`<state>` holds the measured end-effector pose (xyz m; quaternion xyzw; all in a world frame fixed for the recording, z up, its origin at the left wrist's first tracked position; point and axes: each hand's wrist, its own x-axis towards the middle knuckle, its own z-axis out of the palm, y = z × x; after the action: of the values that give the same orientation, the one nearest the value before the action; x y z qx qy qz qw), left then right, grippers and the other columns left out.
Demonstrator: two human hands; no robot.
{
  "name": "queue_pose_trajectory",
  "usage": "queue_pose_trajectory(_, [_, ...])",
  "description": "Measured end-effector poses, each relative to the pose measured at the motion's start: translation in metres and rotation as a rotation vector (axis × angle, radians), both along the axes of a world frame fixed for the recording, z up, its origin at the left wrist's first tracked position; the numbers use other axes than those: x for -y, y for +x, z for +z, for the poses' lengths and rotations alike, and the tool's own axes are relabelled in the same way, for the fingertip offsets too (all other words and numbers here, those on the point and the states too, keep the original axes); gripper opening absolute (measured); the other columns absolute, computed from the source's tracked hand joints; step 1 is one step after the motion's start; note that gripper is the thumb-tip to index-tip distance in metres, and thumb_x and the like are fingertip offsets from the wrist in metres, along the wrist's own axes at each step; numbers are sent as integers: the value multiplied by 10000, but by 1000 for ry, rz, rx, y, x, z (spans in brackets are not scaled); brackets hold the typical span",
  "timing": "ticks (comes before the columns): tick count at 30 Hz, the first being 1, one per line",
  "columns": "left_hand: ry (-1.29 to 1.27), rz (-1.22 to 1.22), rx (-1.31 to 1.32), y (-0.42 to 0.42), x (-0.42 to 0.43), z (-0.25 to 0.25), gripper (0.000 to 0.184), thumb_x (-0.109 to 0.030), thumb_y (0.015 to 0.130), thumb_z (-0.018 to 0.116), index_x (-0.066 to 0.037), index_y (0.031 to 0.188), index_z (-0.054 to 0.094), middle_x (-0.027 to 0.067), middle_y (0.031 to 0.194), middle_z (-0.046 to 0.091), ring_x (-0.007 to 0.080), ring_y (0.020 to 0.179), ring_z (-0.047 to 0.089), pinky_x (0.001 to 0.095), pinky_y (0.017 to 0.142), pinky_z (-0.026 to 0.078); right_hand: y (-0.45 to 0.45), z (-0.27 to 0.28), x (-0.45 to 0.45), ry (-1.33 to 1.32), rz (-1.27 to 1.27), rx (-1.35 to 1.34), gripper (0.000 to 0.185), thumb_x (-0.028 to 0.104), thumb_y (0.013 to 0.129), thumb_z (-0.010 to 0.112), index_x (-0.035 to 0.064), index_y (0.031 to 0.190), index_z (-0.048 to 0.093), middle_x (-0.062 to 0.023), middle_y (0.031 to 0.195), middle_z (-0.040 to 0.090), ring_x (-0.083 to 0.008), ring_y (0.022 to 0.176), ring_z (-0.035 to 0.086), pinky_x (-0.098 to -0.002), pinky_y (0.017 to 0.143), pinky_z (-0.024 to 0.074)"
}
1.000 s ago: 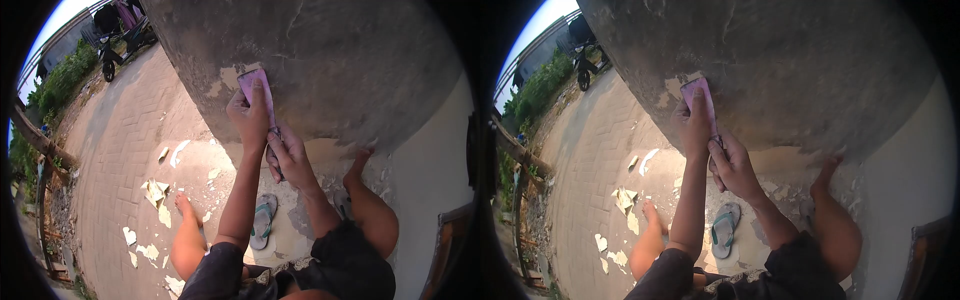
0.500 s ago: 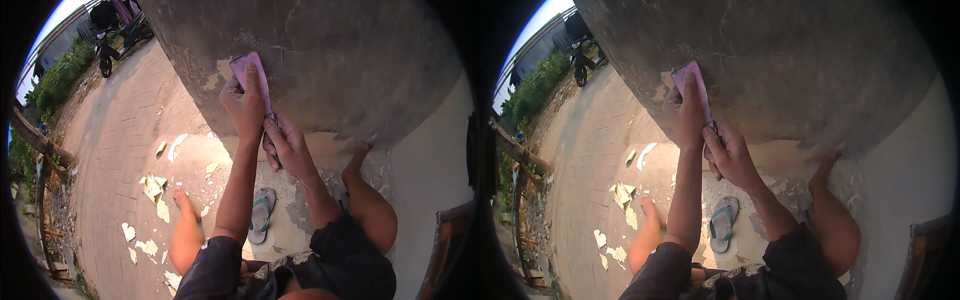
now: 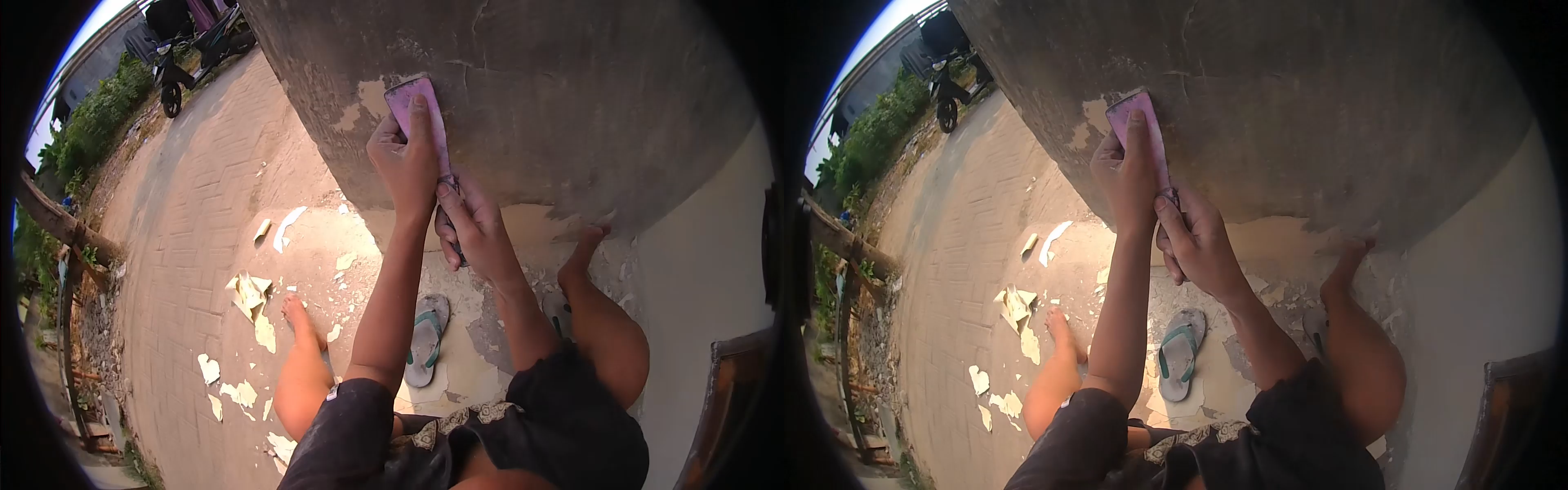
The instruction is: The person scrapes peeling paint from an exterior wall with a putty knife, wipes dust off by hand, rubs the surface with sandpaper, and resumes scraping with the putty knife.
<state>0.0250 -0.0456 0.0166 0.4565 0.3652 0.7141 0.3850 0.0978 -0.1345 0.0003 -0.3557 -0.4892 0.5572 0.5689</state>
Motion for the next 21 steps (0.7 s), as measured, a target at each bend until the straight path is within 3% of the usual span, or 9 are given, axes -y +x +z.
queue_pose_trajectory(5, [47, -9, 36, -2, -7, 18, 355, -238, 935, 623, -25, 654, 588, -65, 588, 498, 15, 551, 373, 225, 481, 264, -2, 5, -14, 55, 19, -10, 277, 228, 1033, 416, 31, 1222, 459, 41, 541, 368, -42, 349, 353, -225, 325, 322])
queue_pose_trajectory(15, [57, -60, 19, -1, -6, 3, 345, -239, 943, 614, -25, 672, 602, -74, 588, 484, 10, 547, 360, 238, 472, 249, 4, 1, -3, 11, 20, 21, 285, 228, 1032, 416, 37, 1243, 440, 30, 564, 389, -45, 362, 358, -219, 334, 331])
queue_pose_trajectory(19, [-39, -171, 4, -2, 14, -9, 316, -258, 956, 605, -28, 739, 605, -74, 633, 500, 10, 573, 375, 221, 484, 272, -2, -22, 16, 46, -53, 90, 363, 165, 1027, 396, 45, 1368, 353, 21, 587, 395, -41, 404, 367, -218, 354, 346])
queue_pose_trajectory(21, [-46, -203, 65, 1, 16, -18, 295, -269, 960, 601, -32, 784, 607, -72, 660, 512, 5, 591, 386, 210, 493, 283, -4, -24, 14, 91, -123, 165, 513, 104, 1011, 391, 78, 1491, 210, 16, 607, 427, -36, 435, 381, -212, 379, 352])
